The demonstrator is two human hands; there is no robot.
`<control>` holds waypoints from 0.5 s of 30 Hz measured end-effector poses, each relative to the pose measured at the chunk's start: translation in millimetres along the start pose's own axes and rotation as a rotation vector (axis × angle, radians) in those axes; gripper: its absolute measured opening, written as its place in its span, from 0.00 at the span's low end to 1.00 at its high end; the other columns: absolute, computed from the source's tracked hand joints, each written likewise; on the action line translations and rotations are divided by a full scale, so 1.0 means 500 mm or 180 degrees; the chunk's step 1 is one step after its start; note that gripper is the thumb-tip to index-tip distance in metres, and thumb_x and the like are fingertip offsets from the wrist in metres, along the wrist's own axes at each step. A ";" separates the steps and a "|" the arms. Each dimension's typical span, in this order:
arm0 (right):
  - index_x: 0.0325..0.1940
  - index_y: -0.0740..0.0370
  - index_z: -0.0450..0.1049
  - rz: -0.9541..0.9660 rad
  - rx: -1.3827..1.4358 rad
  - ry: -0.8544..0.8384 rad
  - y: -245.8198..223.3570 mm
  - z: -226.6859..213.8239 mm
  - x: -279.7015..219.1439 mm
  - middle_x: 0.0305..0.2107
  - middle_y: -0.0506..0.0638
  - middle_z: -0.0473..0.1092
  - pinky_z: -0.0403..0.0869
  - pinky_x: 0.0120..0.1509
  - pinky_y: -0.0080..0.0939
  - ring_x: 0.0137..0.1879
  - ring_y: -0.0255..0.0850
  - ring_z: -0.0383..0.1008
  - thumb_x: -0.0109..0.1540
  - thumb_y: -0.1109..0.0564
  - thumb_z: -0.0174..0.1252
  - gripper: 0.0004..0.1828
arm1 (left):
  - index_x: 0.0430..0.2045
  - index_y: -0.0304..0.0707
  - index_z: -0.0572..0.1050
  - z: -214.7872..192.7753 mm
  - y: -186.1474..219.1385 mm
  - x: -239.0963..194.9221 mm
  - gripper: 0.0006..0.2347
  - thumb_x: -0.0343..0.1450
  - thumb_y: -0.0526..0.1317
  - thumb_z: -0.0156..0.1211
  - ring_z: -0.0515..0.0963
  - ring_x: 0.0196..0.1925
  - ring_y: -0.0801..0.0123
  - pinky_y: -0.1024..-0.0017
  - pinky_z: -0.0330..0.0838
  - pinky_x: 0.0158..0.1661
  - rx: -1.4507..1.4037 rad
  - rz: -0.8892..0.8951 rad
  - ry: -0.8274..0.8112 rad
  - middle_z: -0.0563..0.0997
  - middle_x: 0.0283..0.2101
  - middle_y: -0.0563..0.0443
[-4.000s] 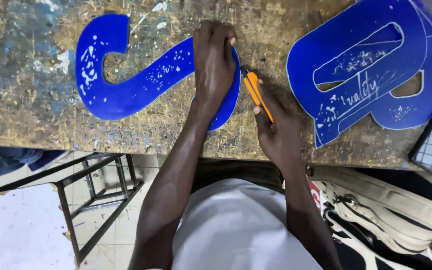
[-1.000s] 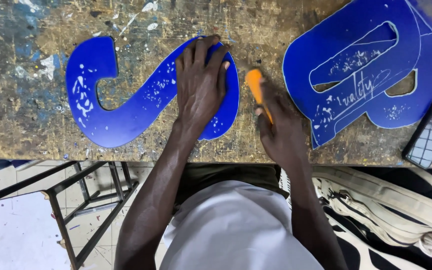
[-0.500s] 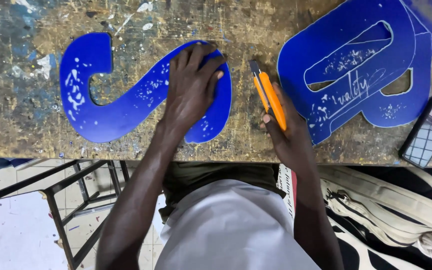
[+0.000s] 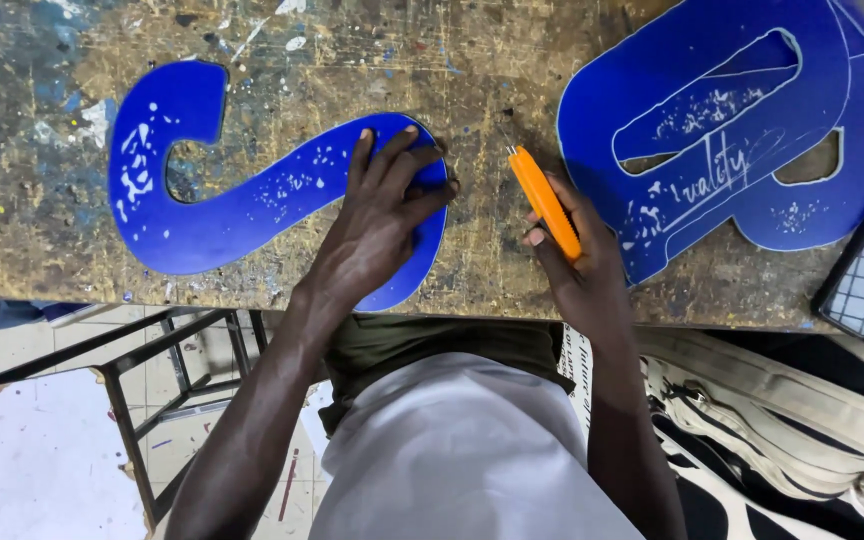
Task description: Trimming the edges of a blue acrylic letter using a utility knife on a fabrication workbench.
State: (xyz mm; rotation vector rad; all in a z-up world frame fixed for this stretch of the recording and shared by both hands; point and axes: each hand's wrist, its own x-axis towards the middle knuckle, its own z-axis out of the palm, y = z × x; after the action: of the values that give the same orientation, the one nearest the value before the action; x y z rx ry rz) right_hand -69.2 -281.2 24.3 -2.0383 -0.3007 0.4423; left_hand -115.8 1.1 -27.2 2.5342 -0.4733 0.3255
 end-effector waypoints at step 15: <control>0.77 0.63 0.77 -0.1417 -0.0894 0.0045 0.021 -0.017 -0.005 0.52 0.66 0.80 0.78 0.58 0.64 0.58 0.71 0.82 0.75 0.59 0.64 0.24 | 0.60 0.36 0.84 0.025 0.001 0.001 0.14 0.82 0.27 0.57 0.75 0.76 0.45 0.35 0.53 0.79 0.0031 -0.0233 0.0549 0.77 0.60 0.45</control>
State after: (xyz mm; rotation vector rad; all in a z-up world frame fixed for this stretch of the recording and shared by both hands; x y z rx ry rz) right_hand -67.4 -293.9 19.1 -2.1597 -0.8256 0.1119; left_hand -113.8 -6.3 -37.3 2.4984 -0.3125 0.5145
